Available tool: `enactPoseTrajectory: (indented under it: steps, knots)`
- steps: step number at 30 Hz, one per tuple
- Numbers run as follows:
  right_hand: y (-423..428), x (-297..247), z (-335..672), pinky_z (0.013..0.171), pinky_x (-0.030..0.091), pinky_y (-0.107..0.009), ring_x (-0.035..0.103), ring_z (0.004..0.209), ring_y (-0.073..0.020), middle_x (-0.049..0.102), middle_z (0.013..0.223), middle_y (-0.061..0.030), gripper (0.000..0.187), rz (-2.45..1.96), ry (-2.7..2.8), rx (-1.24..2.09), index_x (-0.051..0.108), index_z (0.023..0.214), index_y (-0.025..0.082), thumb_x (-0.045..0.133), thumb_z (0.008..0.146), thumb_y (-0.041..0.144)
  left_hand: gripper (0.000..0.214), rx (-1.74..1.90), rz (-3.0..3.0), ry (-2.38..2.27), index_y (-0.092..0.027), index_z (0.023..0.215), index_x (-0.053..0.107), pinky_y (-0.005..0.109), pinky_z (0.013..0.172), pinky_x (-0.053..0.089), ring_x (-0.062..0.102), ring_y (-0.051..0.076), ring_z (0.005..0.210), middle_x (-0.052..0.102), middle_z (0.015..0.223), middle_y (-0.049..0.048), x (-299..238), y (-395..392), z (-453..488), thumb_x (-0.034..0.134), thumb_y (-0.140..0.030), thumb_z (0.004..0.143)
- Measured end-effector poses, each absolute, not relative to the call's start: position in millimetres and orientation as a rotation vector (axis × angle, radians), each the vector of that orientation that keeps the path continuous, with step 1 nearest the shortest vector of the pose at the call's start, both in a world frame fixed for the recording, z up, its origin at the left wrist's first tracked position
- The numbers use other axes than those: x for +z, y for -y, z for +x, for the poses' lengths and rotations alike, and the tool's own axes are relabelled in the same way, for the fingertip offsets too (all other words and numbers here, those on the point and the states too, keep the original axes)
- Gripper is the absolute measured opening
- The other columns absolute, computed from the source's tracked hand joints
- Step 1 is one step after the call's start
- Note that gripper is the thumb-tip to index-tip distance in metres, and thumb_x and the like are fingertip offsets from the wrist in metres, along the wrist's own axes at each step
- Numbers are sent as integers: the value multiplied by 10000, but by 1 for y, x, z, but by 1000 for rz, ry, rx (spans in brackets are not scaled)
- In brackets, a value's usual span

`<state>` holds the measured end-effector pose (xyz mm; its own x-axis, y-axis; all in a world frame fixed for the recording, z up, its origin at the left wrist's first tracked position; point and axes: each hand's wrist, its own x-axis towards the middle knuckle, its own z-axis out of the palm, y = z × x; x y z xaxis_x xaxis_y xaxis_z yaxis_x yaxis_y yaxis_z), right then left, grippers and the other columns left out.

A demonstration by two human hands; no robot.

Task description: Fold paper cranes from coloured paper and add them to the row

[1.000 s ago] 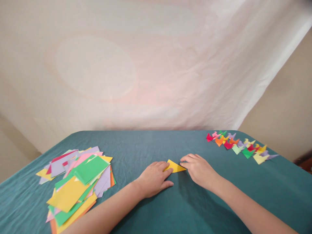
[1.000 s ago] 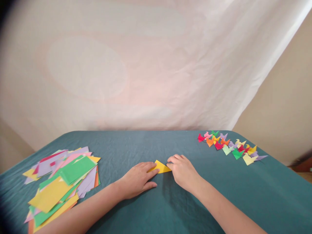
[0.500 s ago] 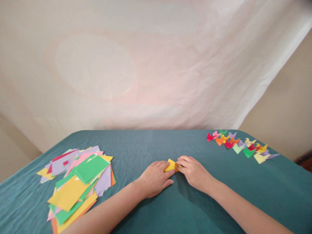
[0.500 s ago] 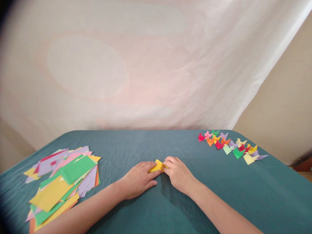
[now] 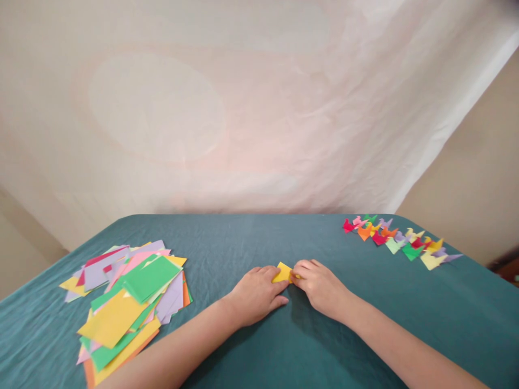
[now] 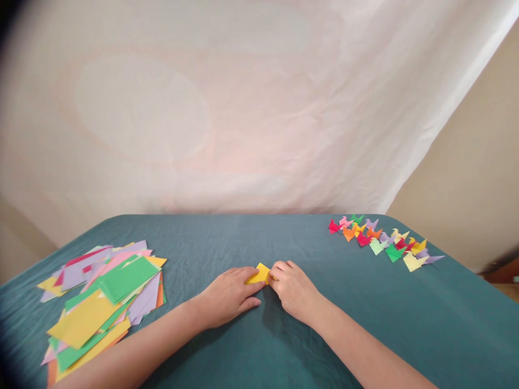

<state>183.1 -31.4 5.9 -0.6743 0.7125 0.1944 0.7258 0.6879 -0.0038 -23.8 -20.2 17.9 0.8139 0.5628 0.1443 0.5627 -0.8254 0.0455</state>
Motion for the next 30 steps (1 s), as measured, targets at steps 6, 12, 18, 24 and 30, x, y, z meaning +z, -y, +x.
enactPoseTrajectory:
  steps: [6, 12, 18, 24, 30]
  knots:
    - [29, 5, 184, 802, 370, -313, 481, 974, -192, 618, 934, -66, 226, -1184, 2741, -117, 642, 965, 160, 431, 890, 129, 277, 159, 3021, -950, -180, 998, 601, 359, 887, 419, 492, 249, 1090, 563, 1119, 100, 29, 25, -24, 484, -392, 862]
    - [29, 5, 186, 785, 371, -313, 494, 963, -192, 621, 948, -69, 224, -1185, 2745, -131, 649, 954, 171, 443, 880, 119, 295, -29, 3076, -1117, -121, 987, 639, 373, 897, 408, 447, 273, 1155, 576, 1137, 149, 32, 38, -18, 470, -333, 872]
    - [28, 4, 186, 766, 377, -309, 498, 965, -192, 628, 947, -68, 232, -1162, 2735, -147, 647, 971, 166, 461, 858, 87, 279, -193, 3125, -1166, -128, 925, 682, 390, 897, 392, 397, 294, 1200, 537, 1204, 171, 26, 46, -19, 465, -290, 859]
    - [27, 1, 188, 763, 390, -311, 507, 958, -192, 628, 946, -71, 226, -1127, 2703, -145, 649, 961, 167, 465, 855, 89, 246, -264, 3107, -1185, -122, 872, 690, 388, 850, 415, 453, 307, 1128, 593, 1071, 177, 36, 47, -22, 483, -248, 833]
    - [24, -13, 189, 750, 414, -294, 530, 872, -166, 624, 909, -73, 234, -1071, 2528, -107, 661, 903, 165, 444, 860, 91, 210, -13, 2919, -1486, -126, 865, 615, 347, 658, 456, 570, 239, 771, 593, 827, 99, 40, 35, -20, 469, -277, 853]
